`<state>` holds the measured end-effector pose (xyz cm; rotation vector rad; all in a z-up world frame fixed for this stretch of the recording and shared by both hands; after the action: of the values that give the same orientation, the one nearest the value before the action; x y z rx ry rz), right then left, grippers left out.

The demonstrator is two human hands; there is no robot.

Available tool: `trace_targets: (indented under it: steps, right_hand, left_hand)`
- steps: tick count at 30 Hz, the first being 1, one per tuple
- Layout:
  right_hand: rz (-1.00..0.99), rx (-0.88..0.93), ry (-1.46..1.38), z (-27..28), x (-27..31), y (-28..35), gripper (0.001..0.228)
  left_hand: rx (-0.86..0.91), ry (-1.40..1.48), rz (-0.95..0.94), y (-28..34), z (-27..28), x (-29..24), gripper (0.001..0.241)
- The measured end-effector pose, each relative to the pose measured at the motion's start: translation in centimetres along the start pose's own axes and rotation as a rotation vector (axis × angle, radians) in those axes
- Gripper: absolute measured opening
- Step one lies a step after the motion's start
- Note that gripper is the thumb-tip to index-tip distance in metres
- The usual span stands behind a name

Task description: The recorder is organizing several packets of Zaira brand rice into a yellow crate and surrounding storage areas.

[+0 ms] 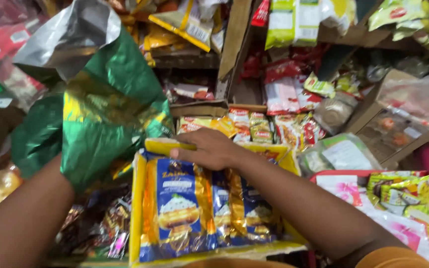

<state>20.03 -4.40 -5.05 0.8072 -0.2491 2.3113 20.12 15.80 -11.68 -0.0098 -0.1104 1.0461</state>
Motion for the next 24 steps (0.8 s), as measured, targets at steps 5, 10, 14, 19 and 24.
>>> trace_targets:
  steps: [5,10,14,19,24]
  right_hand:
    - [0.006,0.009,0.034,0.1,-1.0,-0.5,0.083]
    - [-0.006,0.076,-0.025,-0.3,-0.2,-0.2,0.084]
    - [-0.009,0.032,-0.026,-0.4,-2.1,-0.7,0.086]
    - [-0.010,0.041,-0.030,0.6,-0.7,-0.9,0.083]
    - [-0.034,0.114,-0.048,-0.5,-0.6,-0.6,0.082]
  left_hand:
    - [-0.120,0.015,0.132,3.1,-1.5,3.8,0.017]
    - [-0.260,0.027,0.250,4.4,-1.2,6.1,0.017]
    - [-0.431,0.021,0.311,1.4,1.5,9.1,0.017]
    - [-0.643,0.015,0.376,-1.4,5.9,12.7,0.017]
    - [-0.842,0.029,0.559,2.4,18.8,11.3,0.014]
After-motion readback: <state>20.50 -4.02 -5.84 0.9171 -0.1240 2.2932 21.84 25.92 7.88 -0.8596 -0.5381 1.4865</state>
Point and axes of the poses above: each hand's wrist, its own y-axis away from the middle knuckle, its own z-axis out of the back of the hand, x = y × z, the point moved 9 cm from there along -y, towards the middle knuckle, and after that the axes turned 1 degree about -y, right-handed, at the moved point
